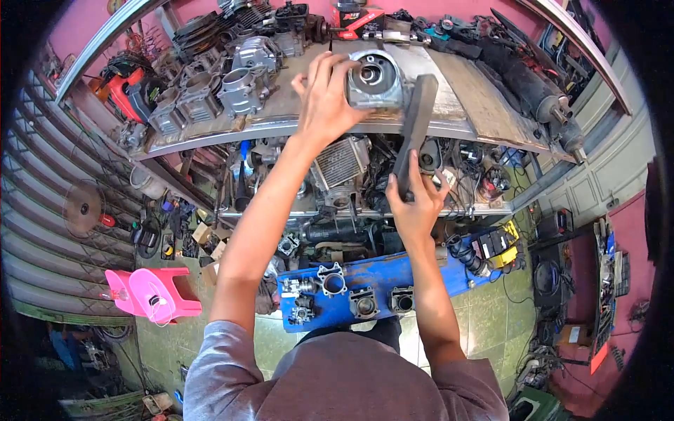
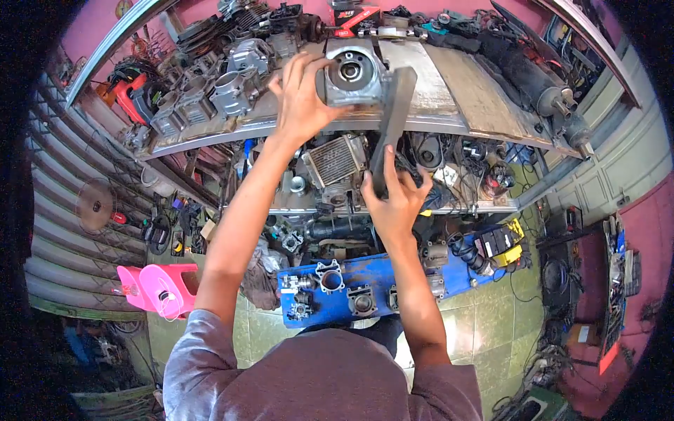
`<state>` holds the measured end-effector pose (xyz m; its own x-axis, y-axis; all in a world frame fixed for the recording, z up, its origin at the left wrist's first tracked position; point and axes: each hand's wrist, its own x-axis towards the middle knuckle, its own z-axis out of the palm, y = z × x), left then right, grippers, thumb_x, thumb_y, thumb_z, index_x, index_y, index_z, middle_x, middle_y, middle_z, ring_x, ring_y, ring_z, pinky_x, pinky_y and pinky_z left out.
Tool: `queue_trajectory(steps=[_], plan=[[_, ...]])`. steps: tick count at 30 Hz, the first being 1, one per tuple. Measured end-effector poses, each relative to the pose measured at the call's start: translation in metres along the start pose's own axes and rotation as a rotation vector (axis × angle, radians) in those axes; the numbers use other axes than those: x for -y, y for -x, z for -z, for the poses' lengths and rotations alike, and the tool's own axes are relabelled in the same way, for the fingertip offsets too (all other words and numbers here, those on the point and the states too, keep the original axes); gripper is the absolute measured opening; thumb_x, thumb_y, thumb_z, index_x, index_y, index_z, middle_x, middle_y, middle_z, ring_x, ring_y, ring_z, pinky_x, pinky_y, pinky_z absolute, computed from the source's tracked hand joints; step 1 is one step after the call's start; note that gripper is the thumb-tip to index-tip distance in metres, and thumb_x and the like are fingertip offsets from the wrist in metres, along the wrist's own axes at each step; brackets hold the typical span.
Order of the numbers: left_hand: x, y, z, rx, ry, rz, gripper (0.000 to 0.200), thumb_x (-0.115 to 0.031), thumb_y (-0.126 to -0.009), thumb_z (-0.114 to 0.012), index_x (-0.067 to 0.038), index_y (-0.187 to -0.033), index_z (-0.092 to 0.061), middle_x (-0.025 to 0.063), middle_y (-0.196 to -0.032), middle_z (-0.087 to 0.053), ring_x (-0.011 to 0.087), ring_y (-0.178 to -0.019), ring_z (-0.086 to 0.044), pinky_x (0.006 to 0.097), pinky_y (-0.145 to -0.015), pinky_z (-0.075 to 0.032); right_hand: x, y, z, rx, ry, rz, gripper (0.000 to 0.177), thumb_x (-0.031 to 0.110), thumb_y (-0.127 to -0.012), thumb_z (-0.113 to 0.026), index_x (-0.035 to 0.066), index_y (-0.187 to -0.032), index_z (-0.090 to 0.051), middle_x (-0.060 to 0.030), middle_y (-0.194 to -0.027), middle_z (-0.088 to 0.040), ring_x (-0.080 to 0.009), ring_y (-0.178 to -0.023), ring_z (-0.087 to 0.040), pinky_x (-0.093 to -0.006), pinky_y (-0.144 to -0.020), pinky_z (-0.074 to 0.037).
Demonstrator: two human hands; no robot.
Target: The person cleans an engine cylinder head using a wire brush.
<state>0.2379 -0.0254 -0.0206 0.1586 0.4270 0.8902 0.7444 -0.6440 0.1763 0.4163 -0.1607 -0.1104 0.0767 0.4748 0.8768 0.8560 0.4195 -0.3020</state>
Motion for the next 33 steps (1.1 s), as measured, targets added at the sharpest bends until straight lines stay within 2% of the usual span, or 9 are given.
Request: queue_trajectory(steps=[1,5,12,14,16,17,24,28,33], plan=[[0.003,0.007,-0.002,0.077,-0.066,0.027,0.109,-0.034,-0.051,-0.094,-0.012,-0.146,-0.046,0.0106,-0.147,-0.05,0.0267,-0.138,-0.047,0.0578,-0.103,-0.029,0.001,0.005,0.001,0.016,-0.012,-0.024,0.068,0.014,-0.078,-0.081,0.008,-0.143,-0.059,-0.0009,-0.063,-0.064,-0.0164,-0.064,-0.061,-0.0444,-0.105,-0.037],[0.004,0.026,-0.005,0.198,0.061,0.07,0.116,-0.033,-0.049,-0.094,-0.01,-0.15,-0.042,0.0111,-0.152,-0.047,0.027,-0.146,-0.039,0.0603,-0.104,-0.028,0.0,0.022,-0.003,0.057,-0.035,-0.066,0.073,0.014,-0.079,-0.081,0.007,-0.147,-0.054,-0.0026,-0.068,-0.065,-0.0173,-0.064,-0.06,-0.0442,-0.103,-0.038],[0.003,0.026,-0.013,0.216,0.068,0.088,0.112,-0.028,-0.051,-0.094,-0.011,-0.15,-0.044,0.0087,-0.156,-0.044,0.0283,-0.15,-0.035,0.0618,-0.105,-0.027,0.0,0.021,-0.02,0.053,-0.065,-0.179,0.075,0.016,-0.081,-0.08,0.005,-0.149,-0.05,-0.0056,-0.074,-0.067,-0.0216,-0.071,-0.063,-0.043,-0.1,-0.04],[0.009,0.043,-0.019,0.204,0.069,0.067,0.112,-0.027,-0.05,-0.094,-0.012,-0.15,-0.044,0.0081,-0.157,-0.043,0.0284,-0.15,-0.033,0.0623,-0.105,-0.027,0.003,0.029,-0.018,0.083,-0.038,-0.177,0.08,0.017,-0.081,-0.079,0.004,-0.152,-0.045,-0.0065,-0.075,-0.068,-0.0216,-0.073,-0.064,-0.0416,-0.1,-0.039],[0.014,0.039,-0.024,0.186,0.07,0.037,0.113,-0.026,-0.05,-0.093,-0.012,-0.15,-0.043,0.0075,-0.158,-0.043,0.0285,-0.151,-0.032,0.0628,-0.106,-0.026,0.006,0.035,-0.02,0.155,-0.12,-0.371,0.082,0.02,-0.082,-0.08,0.006,-0.154,-0.044,-0.0121,-0.087,-0.075,-0.0293,-0.093,-0.062,-0.0413,-0.105,-0.037],[0.017,0.041,-0.026,0.167,0.085,0.05,0.114,-0.026,-0.049,-0.093,-0.013,-0.15,-0.043,0.0071,-0.158,-0.043,0.0285,-0.151,-0.032,0.0629,-0.106,-0.026,0.001,0.036,-0.027,0.127,-0.08,-0.275,0.088,0.019,-0.081,-0.079,0.001,-0.156,-0.037,-0.0081,-0.079,-0.071,-0.0213,-0.075,-0.066,-0.0412,-0.1,-0.038],[0.024,0.031,-0.029,0.175,0.116,0.095,0.116,-0.025,-0.049,-0.094,-0.015,-0.152,-0.041,0.0055,-0.159,-0.042,0.0285,-0.151,-0.033,0.0619,-0.107,-0.027,-0.004,0.015,-0.038,0.167,-0.092,-0.313,0.087,0.02,-0.081,-0.078,0.001,-0.155,-0.038,-0.0097,-0.079,-0.071,-0.022,-0.076,-0.067,-0.0416,-0.099,-0.038],[0.022,0.034,-0.039,0.195,0.144,0.122,0.115,-0.026,-0.051,-0.094,-0.016,-0.152,-0.041,0.0047,-0.161,-0.04,0.0281,-0.151,-0.033,0.0591,-0.108,-0.028,-0.012,0.008,-0.049,0.119,-0.071,-0.282,0.085,0.022,-0.083,-0.077,0.001,-0.155,-0.038,-0.013,-0.081,-0.072,-0.027,-0.077,-0.068,-0.0421,-0.099,-0.039],[0.018,0.022,-0.049,0.226,0.093,0.155,0.114,-0.031,-0.055,-0.095,-0.017,-0.154,-0.038,0.0034,-0.162,-0.038,0.0277,-0.151,-0.033,0.0579,-0.108,-0.028,-0.014,-0.012,-0.049,0.255,-0.105,-0.457,0.085,0.025,-0.084,-0.077,0.001,-0.155,-0.038,-0.0154,-0.084,-0.073,-0.0306,-0.084,-0.068,-0.0426,-0.097,-0.039]])
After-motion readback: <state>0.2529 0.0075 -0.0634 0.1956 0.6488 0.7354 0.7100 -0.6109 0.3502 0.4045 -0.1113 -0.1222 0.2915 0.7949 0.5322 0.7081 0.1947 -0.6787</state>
